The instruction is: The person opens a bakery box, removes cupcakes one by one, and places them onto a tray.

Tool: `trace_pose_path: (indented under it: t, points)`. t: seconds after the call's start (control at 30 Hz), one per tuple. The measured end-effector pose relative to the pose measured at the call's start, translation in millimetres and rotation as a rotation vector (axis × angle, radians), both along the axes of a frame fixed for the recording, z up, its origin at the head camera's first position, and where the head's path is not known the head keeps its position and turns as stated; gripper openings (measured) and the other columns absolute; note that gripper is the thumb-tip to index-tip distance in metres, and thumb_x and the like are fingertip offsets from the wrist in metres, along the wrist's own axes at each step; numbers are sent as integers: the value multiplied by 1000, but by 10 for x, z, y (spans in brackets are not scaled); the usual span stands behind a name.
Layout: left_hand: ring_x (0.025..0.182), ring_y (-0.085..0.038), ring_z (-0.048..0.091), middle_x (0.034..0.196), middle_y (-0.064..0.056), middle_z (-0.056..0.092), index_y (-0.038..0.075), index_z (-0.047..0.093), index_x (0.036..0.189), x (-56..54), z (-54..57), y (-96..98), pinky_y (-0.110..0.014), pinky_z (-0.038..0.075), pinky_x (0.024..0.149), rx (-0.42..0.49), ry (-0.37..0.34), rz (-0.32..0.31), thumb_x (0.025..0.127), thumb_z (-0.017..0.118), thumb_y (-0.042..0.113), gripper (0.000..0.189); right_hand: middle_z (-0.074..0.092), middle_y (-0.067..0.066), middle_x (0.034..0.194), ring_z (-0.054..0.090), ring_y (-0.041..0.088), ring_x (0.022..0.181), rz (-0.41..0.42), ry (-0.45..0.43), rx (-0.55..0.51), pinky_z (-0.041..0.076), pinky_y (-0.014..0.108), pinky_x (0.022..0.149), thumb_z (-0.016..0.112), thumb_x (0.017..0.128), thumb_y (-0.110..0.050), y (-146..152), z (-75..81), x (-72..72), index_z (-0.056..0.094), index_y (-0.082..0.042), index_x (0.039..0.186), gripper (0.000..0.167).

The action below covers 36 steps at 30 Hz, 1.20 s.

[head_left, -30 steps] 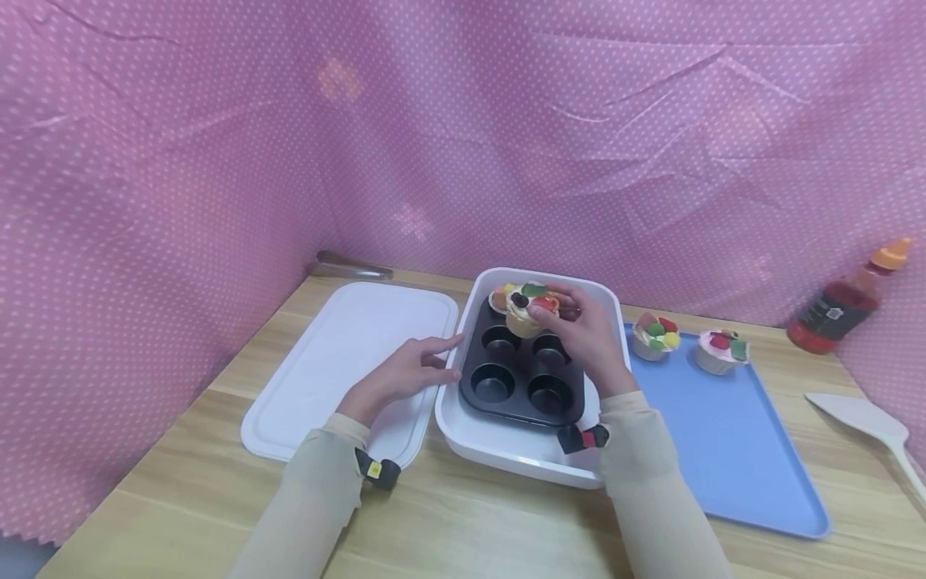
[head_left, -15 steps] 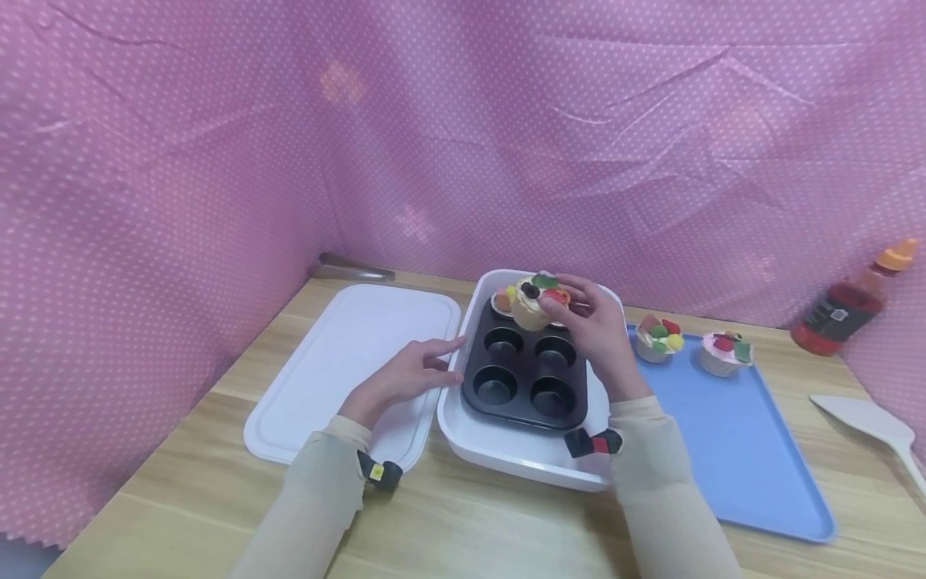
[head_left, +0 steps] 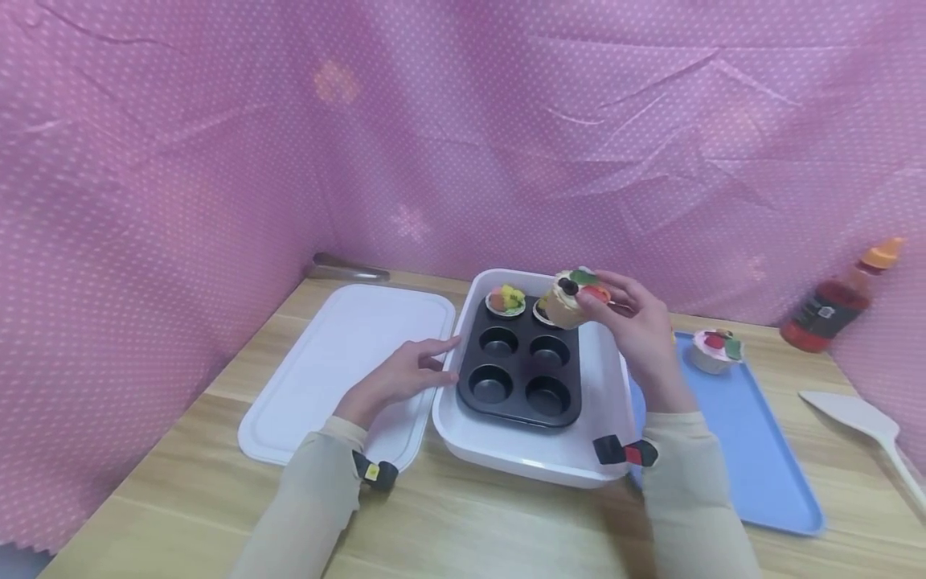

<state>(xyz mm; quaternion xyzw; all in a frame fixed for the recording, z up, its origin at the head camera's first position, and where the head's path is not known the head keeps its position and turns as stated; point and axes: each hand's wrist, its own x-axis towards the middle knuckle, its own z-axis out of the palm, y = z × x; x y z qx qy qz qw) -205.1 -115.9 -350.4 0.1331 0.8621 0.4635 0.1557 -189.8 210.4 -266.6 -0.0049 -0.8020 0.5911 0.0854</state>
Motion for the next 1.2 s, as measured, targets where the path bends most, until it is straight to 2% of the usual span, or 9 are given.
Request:
trace_pose_path:
  t: [0.23, 0.27, 0.33, 0.47, 0.63, 0.83, 1.0, 1.1, 1.2]
  points:
    - [134, -38, 55, 158, -11, 45, 27, 45, 153, -6, 1, 11, -59, 40, 113, -7, 2, -9, 93, 72, 28, 65, 66, -15, 111, 63, -2, 102, -56, 12, 49, 52, 15, 89, 77, 90, -37, 265, -17, 125, 55, -12, 144, 63]
    - [134, -38, 55, 158, -12, 45, 27, 45, 153, -9, -2, 11, -59, 40, 113, -4, 6, -13, 93, 72, 28, 65, 65, -17, 109, 63, -3, 101, -63, 13, 48, 52, 13, 86, 77, 90, -36, 303, -23, 141, 55, -11, 144, 63]
    - [134, -39, 55, 158, -13, 44, 25, 45, 153, -12, -1, 9, -59, 41, 113, -3, 17, -21, 94, 72, 27, 65, 66, -13, 112, 62, -3, 100, -78, 4, 59, 52, 11, 83, 77, 90, -36, 380, -37, 169, 55, -11, 145, 64]
    - [132, -39, 56, 157, -14, 44, 23, 45, 153, -15, -8, -3, -57, 42, 113, -1, 39, -34, 94, 71, 26, 65, 66, -10, 117, 59, -2, 103, -115, -23, 85, 49, 12, 85, 77, 89, -39, 516, -60, 231, 54, -14, 145, 65]
    - [131, -39, 58, 156, -15, 45, 21, 45, 153, -19, -25, -18, -57, 43, 112, -7, 41, -30, 93, 72, 26, 66, 61, -29, 100, 61, -7, 97, -120, 14, 49, 48, 9, 82, 77, 90, -31, 678, -117, 292, 57, -12, 142, 59]
    - [130, -39, 58, 157, -15, 44, 22, 45, 153, -35, -52, -14, -57, 43, 112, -1, 38, -30, 93, 72, 26, 66, 62, -28, 102, 59, -9, 97, -132, -13, 88, 48, 8, 81, 76, 91, -31, 882, -178, 340, 54, -8, 144, 61]
    - [131, -39, 58, 157, -15, 44, 22, 45, 153, -29, -49, -13, -57, 42, 112, -10, 52, -32, 94, 72, 26, 65, 58, -18, 112, 53, -6, 102, -117, -85, 167, 45, 13, 82, 73, 93, -38, 1035, -207, 383, 50, -9, 148, 67]
    - [131, -39, 57, 158, -14, 44, 22, 45, 153, -19, -36, -10, -56, 42, 113, -11, 57, -28, 94, 72, 24, 65, 57, -22, 107, 53, -7, 102, -81, -98, 184, 46, 16, 84, 72, 93, -37, 1118, -227, 390, 50, -7, 147, 65]
    - [131, -40, 57, 158, -15, 43, 20, 45, 153, -10, -29, -5, -55, 42, 114, 1, 60, -34, 94, 72, 22, 65, 59, -24, 104, 55, -10, 99, -34, -117, 181, 48, 28, 94, 72, 94, -35, 1187, -259, 399, 47, -5, 148, 67]
